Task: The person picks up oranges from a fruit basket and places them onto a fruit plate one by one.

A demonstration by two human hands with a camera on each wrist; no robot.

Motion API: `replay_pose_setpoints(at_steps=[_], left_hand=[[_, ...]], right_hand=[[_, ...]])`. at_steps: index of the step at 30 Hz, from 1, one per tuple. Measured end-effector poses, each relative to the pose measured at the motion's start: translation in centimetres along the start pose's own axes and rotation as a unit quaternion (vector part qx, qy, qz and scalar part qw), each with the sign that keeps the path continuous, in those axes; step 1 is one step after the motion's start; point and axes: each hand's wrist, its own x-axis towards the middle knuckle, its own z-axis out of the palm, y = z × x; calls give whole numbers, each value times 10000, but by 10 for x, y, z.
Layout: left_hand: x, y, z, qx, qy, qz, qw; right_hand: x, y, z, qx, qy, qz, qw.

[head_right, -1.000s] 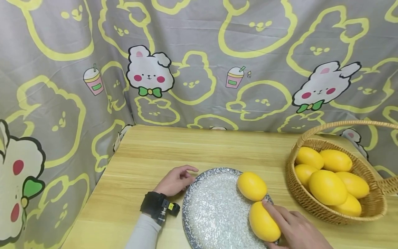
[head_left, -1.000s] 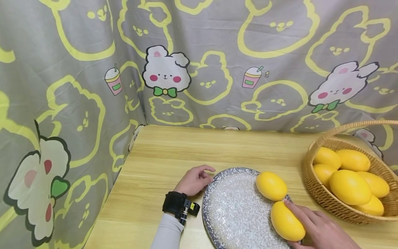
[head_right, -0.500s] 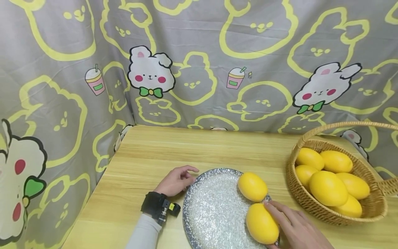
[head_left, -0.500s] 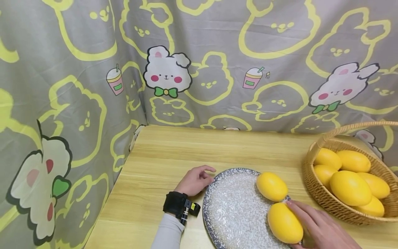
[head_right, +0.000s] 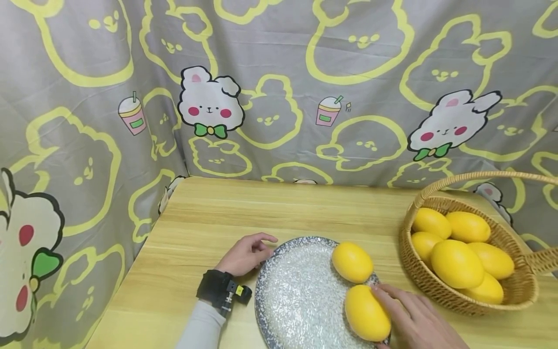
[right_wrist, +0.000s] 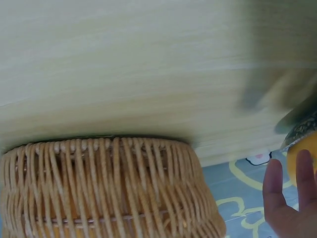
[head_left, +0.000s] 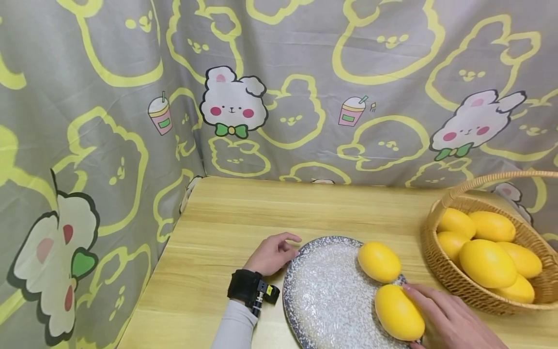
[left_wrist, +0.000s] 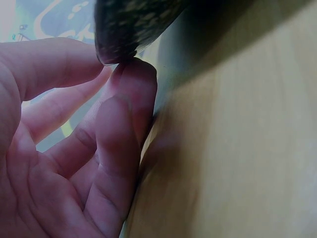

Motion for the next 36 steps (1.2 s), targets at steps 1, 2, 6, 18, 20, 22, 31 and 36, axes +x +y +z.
replay_pose_setpoints(at_steps=[1, 2, 6, 18, 20, 22, 31, 36], left_hand=[[0, 0, 0, 1, 0, 0, 10000], [0, 0, 0, 1, 1, -2, 10000], [-1, -1, -1, 17, 13, 2, 10000], [-2, -2, -1, 37, 14, -24, 10000], [-1, -3, -1, 39, 16, -20, 10000], [-1, -2, -1, 48, 18, -23, 10000], [0, -1, 1, 2, -69, 1, 10000], [0, 0, 0, -8, -3, -9, 10000]], right_hand=[[0, 2, 0, 25, 58, -29, 10000], [0, 4, 0, 76, 121, -85, 9999], [3, 16, -3, 237, 440, -339, 9982], [30, 61, -24, -45, 2519, -280, 9673], [34, 70, -27, -253, 2796, 99, 9597], [36, 79, -30, -384, 2735, 470, 9599], [31, 109, -20, -460, 2580, 906, 9608], [32, 110, -19, -233, 2057, 1111, 9720]])
